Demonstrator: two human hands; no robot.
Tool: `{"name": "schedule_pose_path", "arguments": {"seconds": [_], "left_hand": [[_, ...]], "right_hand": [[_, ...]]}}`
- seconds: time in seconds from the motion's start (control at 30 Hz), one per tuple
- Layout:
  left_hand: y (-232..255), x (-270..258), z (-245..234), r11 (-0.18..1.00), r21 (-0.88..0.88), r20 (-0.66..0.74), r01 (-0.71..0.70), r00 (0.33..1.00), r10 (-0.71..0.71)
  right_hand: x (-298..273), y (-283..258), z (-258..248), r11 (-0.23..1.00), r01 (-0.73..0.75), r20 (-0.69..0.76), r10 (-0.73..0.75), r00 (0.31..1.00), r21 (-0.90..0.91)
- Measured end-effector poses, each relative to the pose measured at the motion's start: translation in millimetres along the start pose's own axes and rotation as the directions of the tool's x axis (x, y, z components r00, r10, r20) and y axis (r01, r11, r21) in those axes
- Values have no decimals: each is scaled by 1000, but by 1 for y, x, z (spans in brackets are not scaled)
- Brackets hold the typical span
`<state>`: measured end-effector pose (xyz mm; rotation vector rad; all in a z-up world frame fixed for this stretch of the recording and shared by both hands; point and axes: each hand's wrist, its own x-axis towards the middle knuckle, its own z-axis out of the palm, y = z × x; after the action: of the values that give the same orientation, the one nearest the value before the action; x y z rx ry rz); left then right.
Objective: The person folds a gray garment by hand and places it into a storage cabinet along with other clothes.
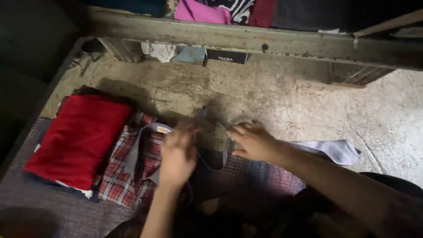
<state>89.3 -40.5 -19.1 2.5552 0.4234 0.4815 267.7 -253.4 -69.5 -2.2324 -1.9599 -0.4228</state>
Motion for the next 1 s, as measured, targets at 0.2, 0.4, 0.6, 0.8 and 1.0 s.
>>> {"name": "schedule_pose_path", "arguments": {"seconds": [0.2,0.4,0.6,0.8,1.0], "left_hand": [[30,-12,26,976,-63,175,-208,961,216],[49,-22,2,709,-621,288,333,939,-188],[82,-48,-14,88,-953,278,289,953,-122],[72,-62,1,-252,-869,472,427,868,-154],[66,-66,13,173,-901,375,398,915,-150]], "right_hand": [[12,-12,30,884,-396,499,234,834,247],[26,-39,-60,330,-322,176,403,898,887],[21,-58,-157,468,-299,76,437,896,831],[3,-72,-194,473,-473,251,459,852,743],[1,-75,-172,815,-322,95,317,944,482]]}}
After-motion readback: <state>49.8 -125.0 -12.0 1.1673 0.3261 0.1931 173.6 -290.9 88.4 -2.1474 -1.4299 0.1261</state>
